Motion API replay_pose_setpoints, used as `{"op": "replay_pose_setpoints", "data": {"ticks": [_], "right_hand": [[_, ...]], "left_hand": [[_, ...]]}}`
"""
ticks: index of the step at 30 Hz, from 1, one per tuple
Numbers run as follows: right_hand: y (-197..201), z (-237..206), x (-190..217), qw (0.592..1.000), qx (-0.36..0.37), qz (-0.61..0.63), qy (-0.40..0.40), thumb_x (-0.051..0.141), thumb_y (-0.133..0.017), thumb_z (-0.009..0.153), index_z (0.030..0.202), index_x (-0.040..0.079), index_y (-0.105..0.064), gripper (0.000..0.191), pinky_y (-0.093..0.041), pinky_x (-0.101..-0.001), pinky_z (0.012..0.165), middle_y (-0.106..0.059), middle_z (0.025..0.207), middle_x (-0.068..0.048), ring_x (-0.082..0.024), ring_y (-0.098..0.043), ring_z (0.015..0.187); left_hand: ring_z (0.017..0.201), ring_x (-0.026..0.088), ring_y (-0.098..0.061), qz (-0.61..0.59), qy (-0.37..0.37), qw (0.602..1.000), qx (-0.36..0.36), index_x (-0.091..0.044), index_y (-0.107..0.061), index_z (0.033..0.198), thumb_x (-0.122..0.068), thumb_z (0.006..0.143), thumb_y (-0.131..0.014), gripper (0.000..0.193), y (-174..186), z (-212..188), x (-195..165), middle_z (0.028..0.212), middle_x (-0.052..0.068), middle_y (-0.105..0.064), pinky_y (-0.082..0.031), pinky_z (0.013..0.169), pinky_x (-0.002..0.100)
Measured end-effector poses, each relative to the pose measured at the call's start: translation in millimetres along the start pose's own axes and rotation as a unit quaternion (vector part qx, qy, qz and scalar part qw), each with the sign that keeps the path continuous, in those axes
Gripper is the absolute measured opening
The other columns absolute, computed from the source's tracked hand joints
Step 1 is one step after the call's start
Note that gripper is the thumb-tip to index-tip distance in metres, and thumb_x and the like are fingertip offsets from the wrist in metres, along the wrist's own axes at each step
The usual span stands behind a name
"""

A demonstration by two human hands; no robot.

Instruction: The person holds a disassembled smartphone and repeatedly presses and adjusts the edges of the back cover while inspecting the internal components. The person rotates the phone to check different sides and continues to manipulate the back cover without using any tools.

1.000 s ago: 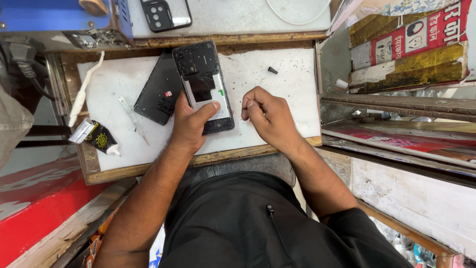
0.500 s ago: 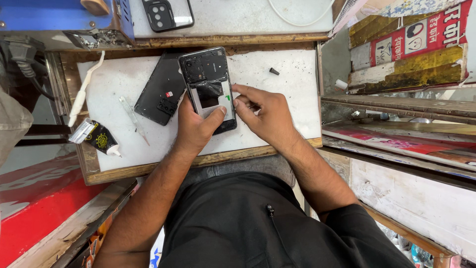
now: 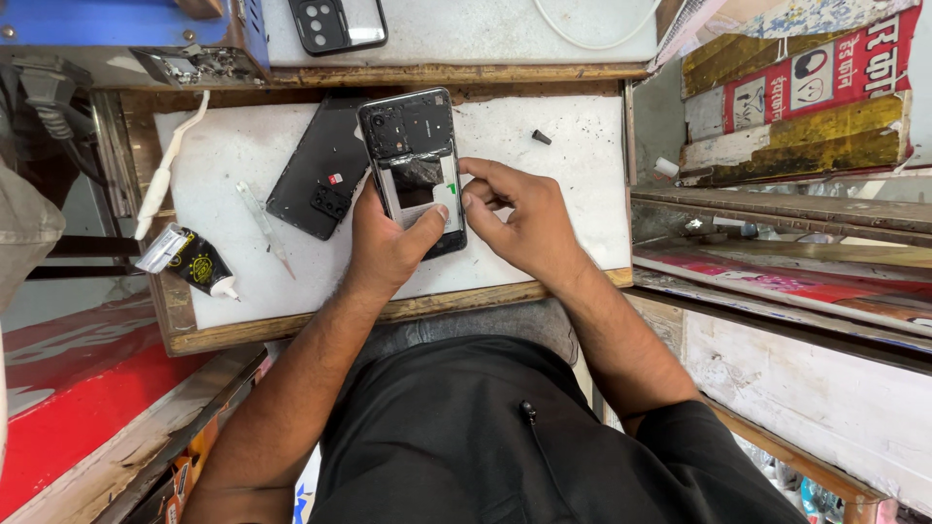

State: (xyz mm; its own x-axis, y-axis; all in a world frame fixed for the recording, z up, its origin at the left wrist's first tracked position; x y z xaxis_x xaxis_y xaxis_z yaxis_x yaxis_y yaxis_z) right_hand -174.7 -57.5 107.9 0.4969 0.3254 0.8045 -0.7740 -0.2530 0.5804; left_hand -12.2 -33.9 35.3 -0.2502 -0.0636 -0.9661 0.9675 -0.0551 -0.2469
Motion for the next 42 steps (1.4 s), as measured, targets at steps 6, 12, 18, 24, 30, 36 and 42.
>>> {"op": "replay_pose_setpoints", "data": {"ticks": [6,12,18,24,30,36,42], "right_hand": [[-4.8,-2.9,-13.1,0.997,-0.004,-0.04,-0.07,0.011,-0.068,0.099,0.122,0.002,-0.071,0.025,-0.058,-0.0247,0.059,-0.077,0.081,-0.008,-0.012,-0.074,0.071],[8.0,10.3,-11.4,0.998,-0.039,0.038,-0.041,0.009,-0.057,0.108,0.132,0.004,-0.065,0.026,-0.065,-0.0243,0.07,-0.078,0.093,-0.008,-0.013,-0.077,0.082],[33.4,23.6,12.6,0.999,-0.047,-0.012,0.002,0.006,-0.059,0.108,0.138,0.003,-0.062,0.031,-0.065,-0.0266,0.081,-0.079,0.1,-0.01,-0.015,-0.079,0.092],[34.1,32.6,22.8,0.996,-0.044,-0.08,0.024,0.007,-0.067,0.105,0.129,0.003,-0.068,0.025,-0.065,-0.0269,0.08,-0.079,0.1,-0.009,-0.014,-0.079,0.092],[31.2,30.4,18.1,0.993,-0.061,-0.097,0.02,0.008,-0.071,0.099,0.127,0.003,-0.069,0.028,-0.064,-0.0253,0.074,-0.079,0.095,-0.009,-0.013,-0.079,0.087],[26.7,29.4,12.3,0.984,-0.104,-0.137,0.051,0.008,-0.069,0.104,0.124,0.006,-0.072,0.02,-0.065,-0.0243,0.073,-0.08,0.101,-0.009,-0.013,-0.079,0.088],[28.7,30.4,13.5,0.993,-0.063,-0.085,0.046,0.01,-0.068,0.106,0.133,0.006,-0.068,0.027,-0.065,-0.0272,0.08,-0.079,0.104,-0.01,-0.015,-0.079,0.092]], "left_hand": [[0.102,0.014,-0.068,-0.007,0.03,0.999,0.022,-0.001,-0.056,0.126,-0.008,0.089,-0.069,0.04,-0.1,-0.6,5.6,0.113,0.008,-0.068,-0.059,0.091,0.033],[0.102,0.014,-0.065,-0.011,0.041,0.998,0.036,0.0,-0.057,0.127,-0.008,0.087,-0.071,0.043,-2.4,-2.7,6.2,0.113,0.007,-0.067,-0.056,0.091,0.031],[0.1,0.014,-0.067,0.044,0.037,0.997,0.042,-0.001,-0.06,0.125,-0.01,0.086,-0.073,0.041,-7.7,-4.8,2.7,0.11,0.006,-0.069,-0.056,0.091,0.031],[0.098,0.016,-0.071,0.08,0.036,0.996,0.031,-0.001,-0.06,0.125,-0.011,0.085,-0.072,0.043,-8.1,-4.3,0.6,0.107,0.008,-0.072,-0.058,0.089,0.031],[0.098,0.018,-0.074,0.106,0.013,0.994,0.016,-0.001,-0.06,0.126,-0.01,0.085,-0.072,0.043,-8.9,-4.6,-3.7,0.106,0.009,-0.074,-0.06,0.088,0.033],[0.093,0.017,-0.076,0.121,0.038,0.992,0.024,-0.002,-0.06,0.124,-0.01,0.085,-0.071,0.042,-10.5,-4.6,-0.2,0.102,0.009,-0.075,-0.062,0.084,0.032],[0.094,0.018,-0.075,0.101,0.016,0.995,0.01,-0.001,-0.061,0.123,-0.01,0.085,-0.071,0.04,-9.5,-3.3,-4.5,0.103,0.009,-0.075,-0.06,0.084,0.032]]}}
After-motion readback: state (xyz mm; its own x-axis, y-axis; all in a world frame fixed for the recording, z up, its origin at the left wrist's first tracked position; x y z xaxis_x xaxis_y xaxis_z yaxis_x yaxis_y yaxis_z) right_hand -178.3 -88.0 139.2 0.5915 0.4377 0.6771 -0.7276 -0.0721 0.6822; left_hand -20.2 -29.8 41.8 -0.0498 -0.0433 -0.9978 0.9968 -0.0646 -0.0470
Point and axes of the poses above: each hand's wrist, its own z-axis towards the middle knuckle, its own y-axis out of the back of the hand, x = y × z, the point moved 5 cm from there along z, towards the middle knuckle
